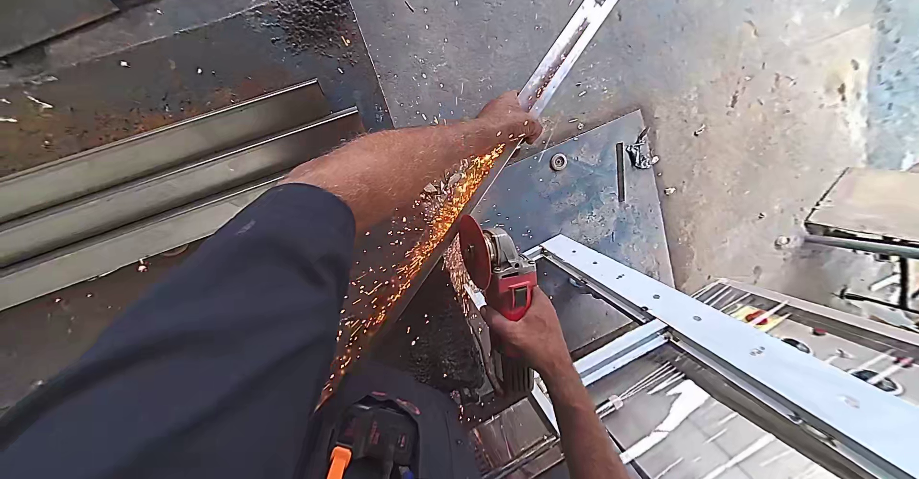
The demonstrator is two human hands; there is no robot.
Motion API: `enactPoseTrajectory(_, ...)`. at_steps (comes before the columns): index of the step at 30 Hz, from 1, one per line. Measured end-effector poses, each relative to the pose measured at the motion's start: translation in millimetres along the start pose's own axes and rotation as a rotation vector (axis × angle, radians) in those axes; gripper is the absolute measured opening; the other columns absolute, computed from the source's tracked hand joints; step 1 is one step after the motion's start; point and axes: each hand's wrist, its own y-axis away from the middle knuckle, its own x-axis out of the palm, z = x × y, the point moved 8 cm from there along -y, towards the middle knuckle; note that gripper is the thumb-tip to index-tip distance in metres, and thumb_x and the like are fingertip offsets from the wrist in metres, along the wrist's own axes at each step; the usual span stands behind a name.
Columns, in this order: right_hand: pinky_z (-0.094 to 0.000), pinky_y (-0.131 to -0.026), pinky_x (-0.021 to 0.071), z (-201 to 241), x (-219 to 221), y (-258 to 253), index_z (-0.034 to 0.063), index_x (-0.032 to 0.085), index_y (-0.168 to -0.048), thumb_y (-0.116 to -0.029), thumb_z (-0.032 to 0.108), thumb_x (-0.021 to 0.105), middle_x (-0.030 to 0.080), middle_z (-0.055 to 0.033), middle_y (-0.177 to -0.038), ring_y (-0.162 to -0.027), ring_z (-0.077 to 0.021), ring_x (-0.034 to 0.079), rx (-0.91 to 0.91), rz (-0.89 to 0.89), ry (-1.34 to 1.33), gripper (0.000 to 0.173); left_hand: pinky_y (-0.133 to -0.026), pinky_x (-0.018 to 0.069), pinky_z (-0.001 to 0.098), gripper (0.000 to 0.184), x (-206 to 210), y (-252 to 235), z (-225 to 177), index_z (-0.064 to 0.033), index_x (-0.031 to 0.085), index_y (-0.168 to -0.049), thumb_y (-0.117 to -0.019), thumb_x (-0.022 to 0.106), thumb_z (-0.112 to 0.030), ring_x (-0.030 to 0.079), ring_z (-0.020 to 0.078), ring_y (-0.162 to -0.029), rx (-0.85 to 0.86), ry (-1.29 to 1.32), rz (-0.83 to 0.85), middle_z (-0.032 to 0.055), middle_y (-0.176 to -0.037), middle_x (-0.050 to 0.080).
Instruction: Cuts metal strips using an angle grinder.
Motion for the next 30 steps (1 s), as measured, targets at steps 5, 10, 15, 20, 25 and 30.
enactPoseTrajectory(5, -0.0354, -0.08, 0.0589, 0.2, 0.3, -1.2, 0.0058, 0.062, -0.121, -0.064, 0.044, 0.083, 0.072, -0.0013, -0.095, -0.087, -0.0088, 0.07, -0.005, 0.0, 0.012, 0.072, -0.07, 0.0614, 0.0443, 0.062, -2.4, -3.6, -0.5, -0.0028, 0.053, -0.134, -0.0791, 0.08, -0.011, 0.07, 0.0248, -0.083, 0.005, -0.081, -0.026, 0.017, -0.109, 0.067)
enactPoseTrajectory(10, -0.0368, -0.079, 0.059, -0.2, 2.0, -2.1, 0.0062, 0.062, -0.122, -0.0631, 0.046, 0.084, 0.072, -0.0015, -0.095, -0.087, -0.0099, 0.07, 0.012, 0.0, 0.012, 0.074, -0.063, 0.0602, 0.0381, 0.061, -0.8, 3.4, -3.0, -0.0046, 0.051, -0.135, -0.0804, 0.078, -0.01, 0.067, 0.0199, -0.072, -0.011, -0.041, -0.011, 0.0134, -0.101, 0.066)
enactPoseTrajectory(15, -0.0361, -0.08, 0.0588, 1.8, 2.5, -3.9, 0.0053, 0.062, -0.12, -0.0636, 0.044, 0.084, 0.072, -0.0022, -0.095, -0.087, -0.0096, 0.07, 0.005, -0.01, -0.006, 0.072, -0.063, 0.0613, 0.0388, 0.064, -1.6, 1.3, -1.9, -0.0052, 0.05, -0.137, -0.0799, 0.078, -0.01, 0.069, 0.0206, -0.073, -0.038, -0.042, -0.019, 0.014, -0.103, 0.067)
enactPoseTrajectory(20, -0.0337, -0.076, 0.0597, 2.2, 3.4, -5.7, 0.0075, 0.062, -0.119, -0.062, 0.046, 0.084, 0.072, 0.0008, -0.092, -0.083, -0.0074, 0.07, -0.007, -0.017, -0.039, 0.072, -0.061, 0.0614, 0.0371, 0.058, -1.5, 2.4, -3.9, -0.0039, 0.051, -0.135, -0.0828, 0.077, -0.01, 0.069, 0.0192, -0.071, 0.01, -0.032, 0.002, 0.0126, -0.099, 0.068)
enactPoseTrajectory(25, -0.0347, -0.079, 0.0589, 6.0, 2.2, -6.8, 0.0056, 0.061, -0.121, -0.0628, 0.044, 0.084, 0.072, -0.0011, -0.095, -0.087, -0.0086, 0.07, -0.006, -0.021, -0.014, 0.073, -0.069, 0.0602, 0.0426, 0.059, -1.8, 0.1, -3.6, -0.0022, 0.053, -0.134, -0.0809, 0.078, -0.011, 0.068, 0.0237, -0.081, 0.008, -0.071, -0.02, 0.0159, -0.107, 0.067)
enactPoseTrajectory(30, -0.0361, -0.079, 0.059, 7.0, 1.6, -8.7, 0.0057, 0.061, -0.121, -0.0626, 0.044, 0.084, 0.072, -0.0017, -0.095, -0.087, -0.0097, 0.07, 0.001, -0.019, -0.017, 0.074, -0.069, 0.062, 0.0446, 0.063, -3.0, -0.4, -3.7, -0.0046, 0.053, -0.135, -0.0777, 0.078, -0.01, 0.07, 0.0242, -0.082, -0.019, -0.066, -0.019, 0.0156, -0.106, 0.067)
